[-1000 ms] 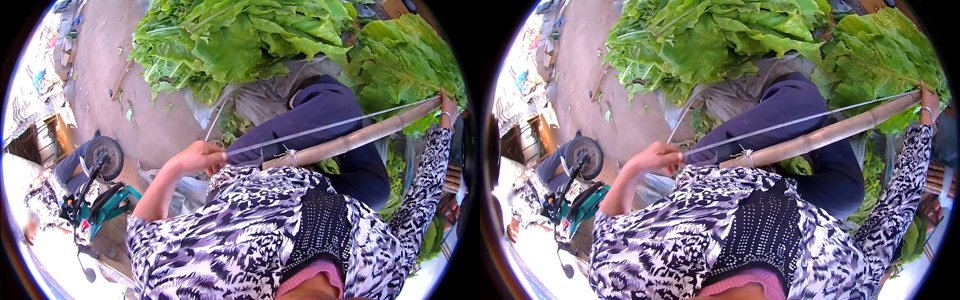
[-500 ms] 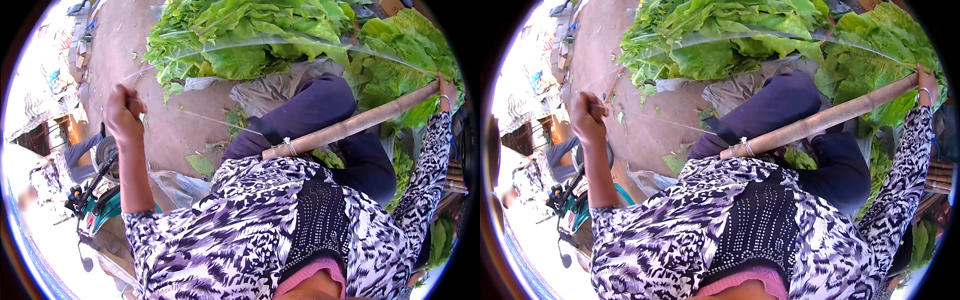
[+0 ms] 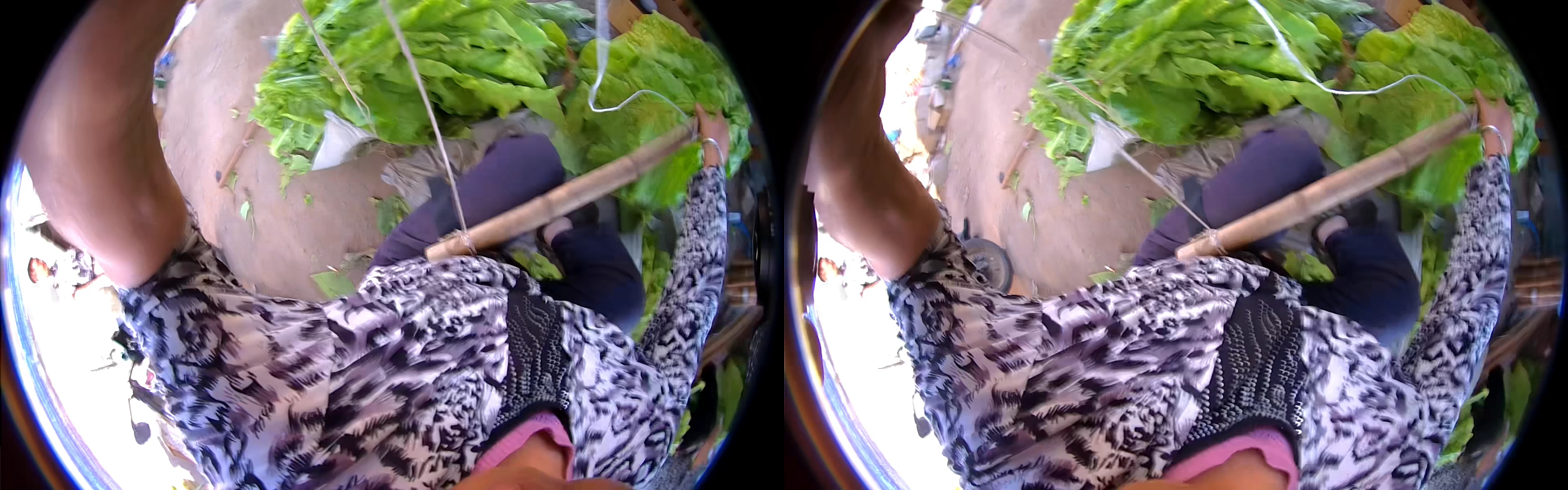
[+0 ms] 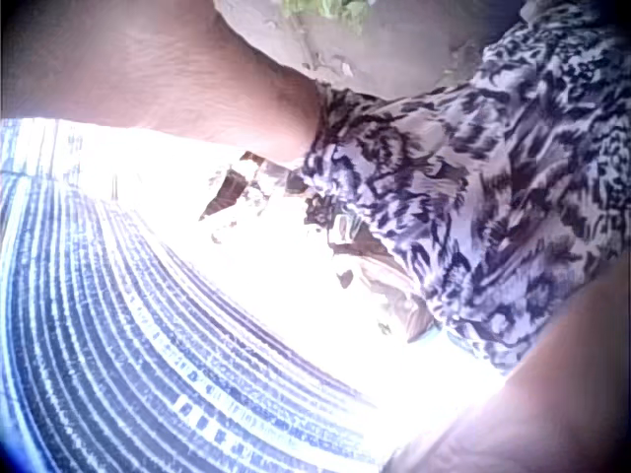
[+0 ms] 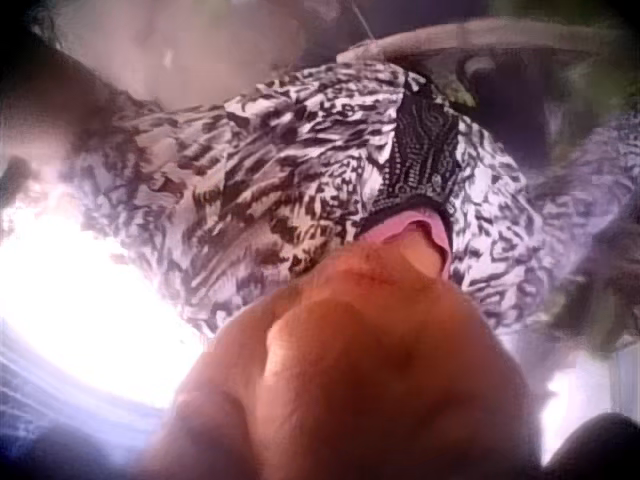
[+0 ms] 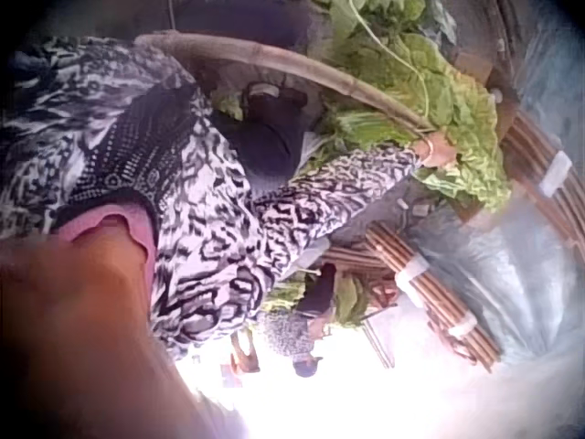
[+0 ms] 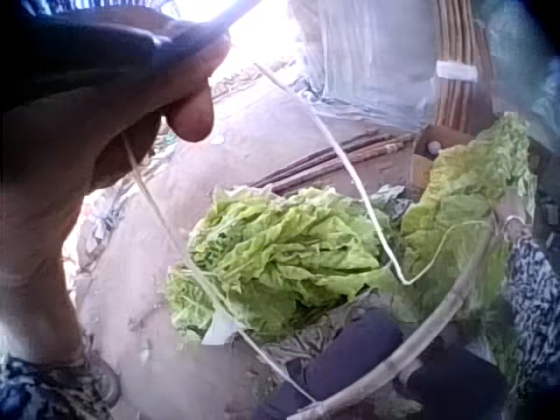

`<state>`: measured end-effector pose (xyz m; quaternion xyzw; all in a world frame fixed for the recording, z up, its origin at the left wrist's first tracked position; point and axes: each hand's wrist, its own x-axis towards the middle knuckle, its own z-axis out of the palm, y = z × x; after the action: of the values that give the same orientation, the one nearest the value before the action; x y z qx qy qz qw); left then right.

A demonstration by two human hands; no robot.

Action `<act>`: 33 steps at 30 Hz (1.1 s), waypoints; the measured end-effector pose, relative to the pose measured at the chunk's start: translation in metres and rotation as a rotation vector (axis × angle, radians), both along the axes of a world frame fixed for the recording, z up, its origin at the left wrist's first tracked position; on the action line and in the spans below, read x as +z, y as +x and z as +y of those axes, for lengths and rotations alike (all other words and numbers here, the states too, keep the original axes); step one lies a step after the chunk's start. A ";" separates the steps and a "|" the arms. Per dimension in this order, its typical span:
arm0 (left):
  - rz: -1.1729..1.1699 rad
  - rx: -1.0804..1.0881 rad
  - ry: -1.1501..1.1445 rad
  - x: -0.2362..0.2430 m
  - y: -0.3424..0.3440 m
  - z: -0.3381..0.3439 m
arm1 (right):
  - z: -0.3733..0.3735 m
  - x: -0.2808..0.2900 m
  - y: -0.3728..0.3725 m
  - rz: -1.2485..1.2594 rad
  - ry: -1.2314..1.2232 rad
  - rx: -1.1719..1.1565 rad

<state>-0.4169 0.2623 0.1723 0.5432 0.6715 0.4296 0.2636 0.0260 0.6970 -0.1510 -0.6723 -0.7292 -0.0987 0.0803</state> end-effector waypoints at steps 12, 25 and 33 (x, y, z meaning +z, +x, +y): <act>-1.102 1.139 -1.159 -0.398 -0.047 -0.418 | -0.013 -0.009 0.020 0.114 0.013 -0.009; -0.689 1.202 -0.527 -0.622 -0.158 -0.240 | -0.032 0.023 0.041 0.074 -0.026 -0.102; -1.227 1.287 0.005 -0.597 -0.170 -0.076 | -0.035 0.028 0.056 0.159 -0.039 -0.069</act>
<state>-0.5866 0.1865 -0.4247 -0.2648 0.5864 0.7112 0.2833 0.0819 0.6623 -0.1229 -0.7041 -0.6988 -0.0336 0.1215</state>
